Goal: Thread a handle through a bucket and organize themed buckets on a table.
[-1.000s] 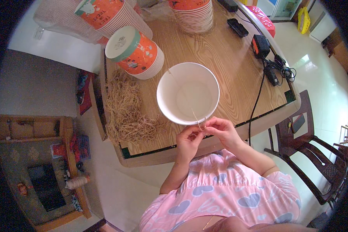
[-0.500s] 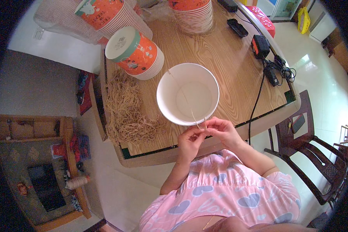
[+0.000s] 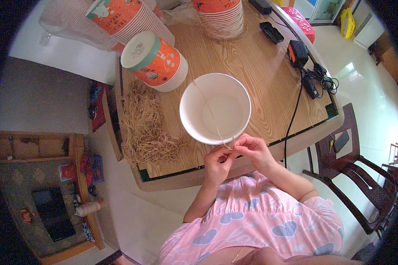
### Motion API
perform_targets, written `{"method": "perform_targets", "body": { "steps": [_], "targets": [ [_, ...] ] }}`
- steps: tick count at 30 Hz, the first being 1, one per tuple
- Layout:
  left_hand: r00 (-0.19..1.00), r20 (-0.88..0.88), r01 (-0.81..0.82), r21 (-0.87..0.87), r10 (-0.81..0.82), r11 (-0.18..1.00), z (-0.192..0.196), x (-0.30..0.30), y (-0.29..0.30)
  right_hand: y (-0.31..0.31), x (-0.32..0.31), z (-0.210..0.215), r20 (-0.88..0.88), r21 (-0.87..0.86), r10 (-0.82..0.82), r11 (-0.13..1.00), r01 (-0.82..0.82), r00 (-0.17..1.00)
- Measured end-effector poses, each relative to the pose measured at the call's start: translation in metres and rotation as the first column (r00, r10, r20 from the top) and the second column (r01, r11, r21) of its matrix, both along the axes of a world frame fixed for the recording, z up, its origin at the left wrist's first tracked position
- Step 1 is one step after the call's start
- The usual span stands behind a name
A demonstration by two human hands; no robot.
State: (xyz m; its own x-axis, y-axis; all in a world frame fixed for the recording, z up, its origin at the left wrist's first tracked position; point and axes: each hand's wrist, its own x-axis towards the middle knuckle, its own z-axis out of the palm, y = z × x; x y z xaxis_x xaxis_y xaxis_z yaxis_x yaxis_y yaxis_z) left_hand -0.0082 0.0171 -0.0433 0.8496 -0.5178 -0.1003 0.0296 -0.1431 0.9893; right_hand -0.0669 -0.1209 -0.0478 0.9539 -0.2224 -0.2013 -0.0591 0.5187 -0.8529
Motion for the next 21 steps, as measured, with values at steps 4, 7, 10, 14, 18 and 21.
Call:
{"method": "perform_targets", "body": {
  "steps": [4,7,10,14,18,21],
  "targets": [
    [0.998,0.058,0.027,0.025,-0.028,0.999,0.001,0.0,0.0,-0.001,-0.001,0.0,0.002,0.017,0.002,1.0,-0.002,1.0],
    [0.998,0.057,0.021,0.073,-0.025,0.997,0.001,0.0,0.002,-0.002,-0.001,0.001,0.017,0.014,0.003,1.0,-0.003,1.0],
    [0.992,-0.092,-0.099,-0.132,0.087,0.986,0.005,-0.003,-0.001,-0.003,-0.004,0.0,-0.015,-0.028,0.008,1.0,-0.009,1.0],
    [0.992,-0.099,-0.088,-0.144,0.075,0.986,0.02,-0.001,-0.004,0.0,-0.008,0.002,-0.041,-0.107,-0.008,0.994,0.004,0.999],
    [0.985,-0.086,-0.16,-0.124,0.15,0.979,0.023,-0.002,-0.001,-0.001,-0.008,0.003,-0.068,-0.106,0.008,0.994,-0.015,0.998],
    [0.976,-0.098,-0.207,-0.15,0.193,0.967,0.024,-0.001,-0.001,-0.003,-0.008,0.002,-0.053,-0.197,0.022,0.98,-0.032,0.998]
  ]
}}
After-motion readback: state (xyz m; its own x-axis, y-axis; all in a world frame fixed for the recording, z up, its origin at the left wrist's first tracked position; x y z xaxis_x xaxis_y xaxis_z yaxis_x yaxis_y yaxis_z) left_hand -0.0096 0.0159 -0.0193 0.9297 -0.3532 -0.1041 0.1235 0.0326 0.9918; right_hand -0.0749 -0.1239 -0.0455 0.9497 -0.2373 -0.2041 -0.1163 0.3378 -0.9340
